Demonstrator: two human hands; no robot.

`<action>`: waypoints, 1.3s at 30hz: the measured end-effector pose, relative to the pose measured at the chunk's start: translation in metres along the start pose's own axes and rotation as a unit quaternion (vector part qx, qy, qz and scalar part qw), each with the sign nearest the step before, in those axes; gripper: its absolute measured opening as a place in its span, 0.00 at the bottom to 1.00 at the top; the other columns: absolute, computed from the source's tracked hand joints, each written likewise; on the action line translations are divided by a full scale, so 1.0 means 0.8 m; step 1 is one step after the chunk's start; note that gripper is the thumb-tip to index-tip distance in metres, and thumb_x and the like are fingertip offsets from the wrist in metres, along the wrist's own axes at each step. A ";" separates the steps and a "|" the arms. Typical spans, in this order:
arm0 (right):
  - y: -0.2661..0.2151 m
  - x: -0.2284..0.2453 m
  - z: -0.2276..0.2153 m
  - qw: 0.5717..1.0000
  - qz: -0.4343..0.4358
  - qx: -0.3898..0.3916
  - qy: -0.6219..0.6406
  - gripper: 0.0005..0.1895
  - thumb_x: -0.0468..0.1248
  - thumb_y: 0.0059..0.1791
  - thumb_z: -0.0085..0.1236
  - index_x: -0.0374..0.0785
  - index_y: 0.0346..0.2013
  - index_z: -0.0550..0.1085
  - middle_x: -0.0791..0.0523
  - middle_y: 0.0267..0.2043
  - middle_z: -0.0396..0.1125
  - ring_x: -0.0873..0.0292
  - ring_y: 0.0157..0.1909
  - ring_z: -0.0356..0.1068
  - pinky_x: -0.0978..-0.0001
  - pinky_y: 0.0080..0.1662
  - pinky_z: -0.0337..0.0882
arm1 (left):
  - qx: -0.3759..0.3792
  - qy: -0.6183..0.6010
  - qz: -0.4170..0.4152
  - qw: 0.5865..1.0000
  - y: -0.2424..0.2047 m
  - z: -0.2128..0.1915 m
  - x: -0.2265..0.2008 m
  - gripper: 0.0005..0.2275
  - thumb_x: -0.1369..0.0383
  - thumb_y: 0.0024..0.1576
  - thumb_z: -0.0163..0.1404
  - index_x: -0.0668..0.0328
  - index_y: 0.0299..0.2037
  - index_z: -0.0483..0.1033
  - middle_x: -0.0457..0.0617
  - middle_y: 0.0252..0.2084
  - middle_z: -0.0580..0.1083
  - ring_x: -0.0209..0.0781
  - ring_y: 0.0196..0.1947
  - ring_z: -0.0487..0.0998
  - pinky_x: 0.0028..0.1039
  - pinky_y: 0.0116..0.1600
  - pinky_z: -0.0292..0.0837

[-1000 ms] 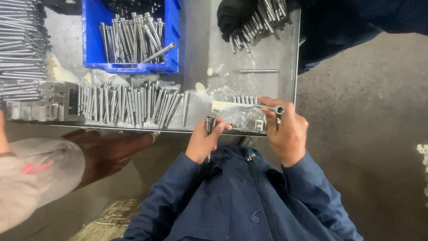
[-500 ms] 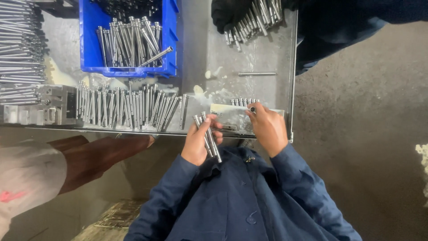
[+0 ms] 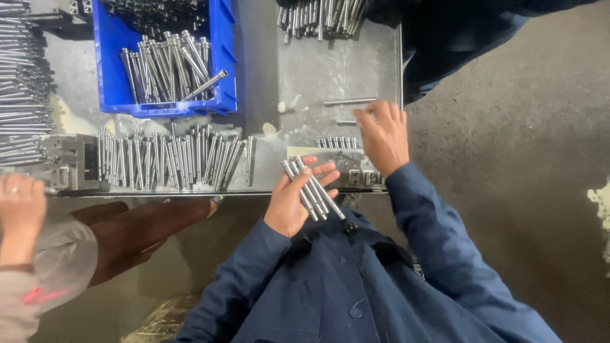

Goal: The person repeatedly picks up small metal rods from a blue bin and a metal tray, places them into a jig on the table, and then moves them to a separate area on the tray. The person handles the rods one at a time or in small groups throughout the clip.

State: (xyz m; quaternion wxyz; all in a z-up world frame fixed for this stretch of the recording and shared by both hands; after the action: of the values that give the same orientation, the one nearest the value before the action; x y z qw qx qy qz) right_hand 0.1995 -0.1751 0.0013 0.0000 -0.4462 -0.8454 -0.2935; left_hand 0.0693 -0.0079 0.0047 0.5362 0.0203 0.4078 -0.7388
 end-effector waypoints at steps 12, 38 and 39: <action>-0.200 0.043 -0.020 0.771 0.487 0.148 0.382 0.19 0.38 0.61 0.34 0.37 0.47 0.77 0.55 0.25 0.65 0.56 0.28 0.66 0.61 0.34 0.68 | 0.070 0.131 -0.042 0.988 -0.009 0.042 0.030 0.14 0.70 0.66 0.42 0.65 0.61 0.66 0.68 0.59 0.75 0.61 0.45 0.83 0.45 0.42 0.85; -0.223 0.046 0.019 0.563 0.627 0.077 0.532 0.26 0.44 0.63 0.30 0.27 0.35 0.70 0.62 0.20 0.43 0.72 0.12 0.45 0.78 0.09 0.46 | 0.004 0.880 0.356 0.314 0.001 0.023 0.018 0.13 0.69 0.51 0.59 0.53 0.46 0.79 0.44 0.55 0.79 0.50 0.18 0.80 0.36 0.22 0.77; -0.226 0.044 0.022 0.567 0.625 0.078 0.531 0.26 0.44 0.63 0.30 0.27 0.35 0.70 0.62 0.20 0.44 0.72 0.12 0.46 0.77 0.09 0.47 | -0.003 0.876 0.371 0.309 0.001 0.026 0.019 0.11 0.69 0.50 0.59 0.53 0.43 0.79 0.43 0.55 0.80 0.51 0.16 0.79 0.37 0.20 0.76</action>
State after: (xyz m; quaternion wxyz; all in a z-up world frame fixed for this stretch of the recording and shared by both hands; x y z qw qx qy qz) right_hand 0.0468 -0.2175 -0.0940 0.6672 -0.6254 -0.2238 -0.3372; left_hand 0.0722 -0.0331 0.0110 0.0828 0.8026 0.5906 -0.0108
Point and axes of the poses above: each hand's wrist, its own y-axis towards the middle knuckle, its own z-axis out of the palm, x = y × z, the point moved 7 cm from there along y, towards the middle knuckle
